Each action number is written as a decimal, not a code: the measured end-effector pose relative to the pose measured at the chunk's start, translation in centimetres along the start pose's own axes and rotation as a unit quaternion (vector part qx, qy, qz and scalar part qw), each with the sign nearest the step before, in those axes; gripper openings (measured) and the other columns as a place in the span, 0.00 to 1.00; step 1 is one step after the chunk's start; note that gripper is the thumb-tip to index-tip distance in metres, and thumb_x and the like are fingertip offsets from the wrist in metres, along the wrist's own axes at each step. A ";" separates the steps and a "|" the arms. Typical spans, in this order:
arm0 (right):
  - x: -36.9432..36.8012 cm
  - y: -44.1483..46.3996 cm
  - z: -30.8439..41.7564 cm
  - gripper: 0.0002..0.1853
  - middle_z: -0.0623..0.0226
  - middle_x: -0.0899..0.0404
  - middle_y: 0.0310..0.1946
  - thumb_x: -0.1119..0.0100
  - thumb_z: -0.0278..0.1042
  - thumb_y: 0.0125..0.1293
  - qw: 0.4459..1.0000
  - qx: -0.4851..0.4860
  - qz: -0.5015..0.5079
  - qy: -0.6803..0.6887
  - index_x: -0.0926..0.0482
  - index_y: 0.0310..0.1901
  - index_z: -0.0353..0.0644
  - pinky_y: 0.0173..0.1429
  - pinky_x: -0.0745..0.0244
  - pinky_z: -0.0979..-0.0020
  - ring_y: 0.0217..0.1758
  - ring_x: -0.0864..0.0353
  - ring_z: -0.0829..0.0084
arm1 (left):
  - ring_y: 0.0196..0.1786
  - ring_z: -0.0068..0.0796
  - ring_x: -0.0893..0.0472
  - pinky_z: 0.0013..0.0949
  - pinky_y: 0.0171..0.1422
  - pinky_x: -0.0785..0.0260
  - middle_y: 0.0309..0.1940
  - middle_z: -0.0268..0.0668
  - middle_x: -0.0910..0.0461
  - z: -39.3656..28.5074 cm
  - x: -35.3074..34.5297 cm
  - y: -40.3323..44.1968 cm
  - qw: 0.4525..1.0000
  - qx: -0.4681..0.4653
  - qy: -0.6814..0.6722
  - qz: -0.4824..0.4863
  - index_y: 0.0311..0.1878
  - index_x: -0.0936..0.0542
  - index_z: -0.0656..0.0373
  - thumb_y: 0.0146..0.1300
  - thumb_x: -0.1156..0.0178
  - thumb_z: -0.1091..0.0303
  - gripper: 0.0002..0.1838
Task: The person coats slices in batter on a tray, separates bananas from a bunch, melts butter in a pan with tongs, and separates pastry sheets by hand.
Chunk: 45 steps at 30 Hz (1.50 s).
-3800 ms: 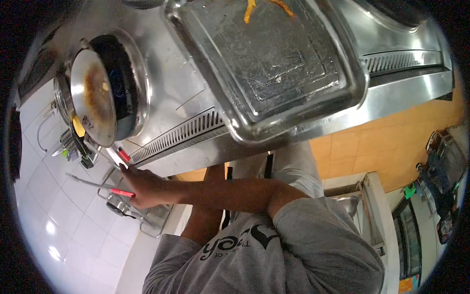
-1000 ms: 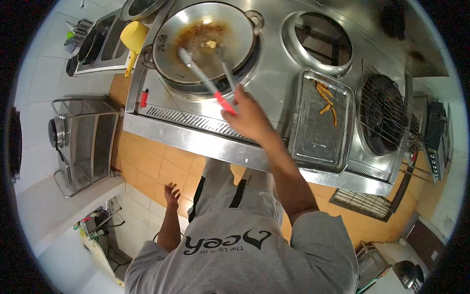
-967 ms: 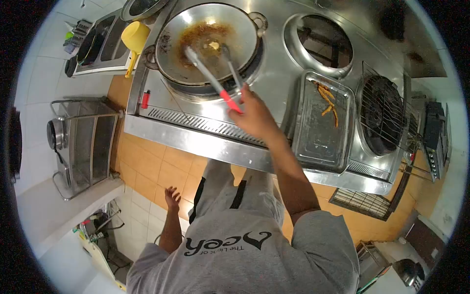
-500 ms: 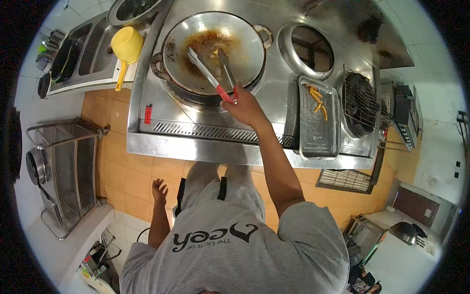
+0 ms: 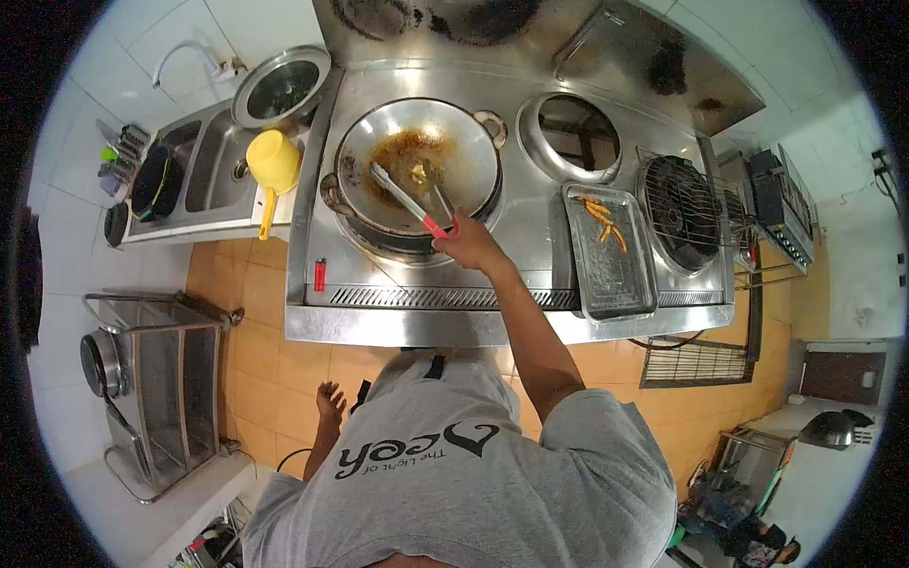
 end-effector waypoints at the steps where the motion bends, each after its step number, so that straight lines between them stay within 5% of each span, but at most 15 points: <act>1: 0.4 -0.4 0.2 0.29 0.49 0.22 0.32 0.34 0.44 0.48 1.000 -0.006 -0.007 0.007 0.32 0.43 0.29 0.41 0.28 0.63 0.36 0.21 0.54 | 0.43 0.28 0.28 0.35 0.46 0.36 0.45 0.26 0.24 0.0 0.3 0.0 1.000 0.004 -0.004 -0.012 0.51 0.27 0.45 0.61 0.51 0.43 0.22; 4: 0.6 0.7 -2.1 0.47 0.58 0.26 0.31 0.36 0.41 0.52 1.000 -0.015 -0.005 -0.009 0.52 0.67 0.28 0.20 0.33 0.72 0.19 0.28 0.72 | 0.42 0.27 0.28 0.36 0.45 0.37 0.43 0.25 0.24 -0.7 0.2 -0.5 0.999 0.004 -0.022 -0.039 0.50 0.27 0.44 0.61 0.51 0.43 0.21; 7: 0.3 1.5 -3.3 0.48 0.53 0.24 0.34 0.35 0.42 0.51 0.999 0.008 -0.005 -0.047 0.52 0.66 0.24 0.27 0.28 0.69 0.25 0.23 0.67 | 0.41 0.25 0.28 0.36 0.45 0.37 0.40 0.23 0.24 -1.7 -0.5 -1.3 0.998 -0.018 -0.042 -0.034 0.46 0.27 0.43 0.61 0.51 0.44 0.18; 10: 1.5 0.9 -1.7 0.45 0.47 0.22 0.36 0.36 0.41 0.47 0.997 0.040 -0.020 -0.056 0.45 0.60 0.18 0.47 0.26 0.65 0.42 0.21 0.54 | 0.39 0.23 0.28 0.35 0.44 0.37 0.37 0.21 0.24 -2.5 -2.9 -3.5 0.997 -0.045 -0.063 -0.022 0.42 0.27 0.42 0.60 0.49 0.45 0.15; 16: 3.0 1.3 -4.1 0.48 0.47 0.23 0.40 0.36 0.40 0.48 0.999 0.022 0.023 -0.021 0.51 0.64 0.19 0.50 0.27 0.65 0.44 0.22 0.54 | 0.37 0.22 0.29 0.33 0.42 0.37 0.35 0.20 0.24 -0.9 -6.9 -6.0 0.994 -0.052 -0.097 -0.023 0.38 0.28 0.42 0.59 0.48 0.48 0.12; 23: 6.8 -5.8 -7.8 0.47 0.46 0.31 0.52 0.35 0.33 0.50 0.975 0.169 -0.145 0.017 0.52 0.68 0.32 0.56 0.31 0.65 0.55 0.29 0.55 | 0.38 0.24 0.28 0.36 0.42 0.36 0.35 0.21 0.24 4.6 -9.2 -8.6 0.994 -0.070 -0.085 -0.004 0.38 0.28 0.43 0.59 0.48 0.47 0.13; 29: 7.5 -11.7 -14.4 0.47 0.44 0.34 0.55 0.37 0.27 0.50 0.977 0.068 -0.184 0.088 0.55 0.69 0.33 0.56 0.32 0.61 0.56 0.30 0.53 | 0.45 0.27 0.29 0.38 0.48 0.36 0.44 0.24 0.24 7.9 -9.5 -10.7 0.998 -0.018 -0.045 -0.046 0.45 0.27 0.43 0.61 0.51 0.45 0.17; 32: 6.6 -13.6 -17.0 0.48 0.44 0.36 0.56 0.38 0.25 0.50 0.967 0.126 -0.213 0.065 0.57 0.69 0.34 0.49 0.27 0.66 0.55 0.28 0.56 | 0.49 0.29 0.30 0.38 0.53 0.38 0.50 0.25 0.26 8.4 -10.2 -13.0 0.998 -0.038 -0.010 -0.043 0.52 0.29 0.45 0.61 0.51 0.42 0.23; 33: 7.0 -14.4 -16.2 0.47 0.44 0.36 0.56 0.40 0.24 0.50 0.974 0.059 -0.173 0.135 0.57 0.69 0.34 0.37 0.26 0.72 0.48 0.26 0.61 | 0.48 0.29 0.30 0.38 0.53 0.38 0.49 0.25 0.25 8.1 -10.8 -13.9 0.998 -0.038 -0.008 -0.059 0.52 0.29 0.46 0.61 0.51 0.43 0.22; 36: 5.9 -15.7 -17.8 0.47 0.46 0.37 0.56 0.41 0.24 0.51 0.986 0.037 -0.148 0.061 0.57 0.70 0.35 0.29 0.28 0.76 0.41 0.27 0.66 | 0.47 0.28 0.30 0.36 0.52 0.38 0.47 0.25 0.25 7.9 -12.3 -16.1 0.996 -0.058 -0.014 -0.063 0.52 0.29 0.46 0.62 0.50 0.45 0.21; 40: 4.3 -16.6 -20.2 0.47 0.46 0.39 0.57 0.41 0.24 0.51 0.991 0.013 -0.108 0.083 0.59 0.70 0.36 0.30 0.28 0.76 0.45 0.29 0.63 | 0.45 0.26 0.29 0.36 0.51 0.38 0.46 0.24 0.25 9.7 -12.9 -18.3 0.996 -0.062 -0.016 -0.066 0.51 0.28 0.46 0.62 0.50 0.46 0.19; 43: 3.1 -16.7 -21.6 0.47 0.42 0.42 0.59 0.42 0.24 0.52 0.987 0.083 -0.139 0.007 0.60 0.70 0.35 0.40 0.25 0.71 0.57 0.34 0.55 | 0.46 0.28 0.30 0.37 0.52 0.39 0.46 0.25 0.25 12.3 -12.1 -18.2 0.995 -0.040 -0.038 -0.087 0.50 0.28 0.45 0.62 0.51 0.47 0.19; 45: 2.6 -16.9 -21.6 0.46 0.42 0.42 0.58 0.40 0.26 0.53 0.980 0.122 -0.157 0.002 0.58 0.69 0.34 0.54 0.34 0.65 0.60 0.37 0.52 | 0.47 0.29 0.30 0.37 0.52 0.38 0.47 0.26 0.25 14.1 -11.4 -18.8 0.993 -0.043 -0.059 -0.097 0.51 0.28 0.45 0.62 0.52 0.47 0.19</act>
Point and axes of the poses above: each hand's wrist, its own y-axis towards the middle knuckle, its own x-axis out of the back of the hand, z = x × y, the point moved 1 cm from there along y, towards the middle knuckle
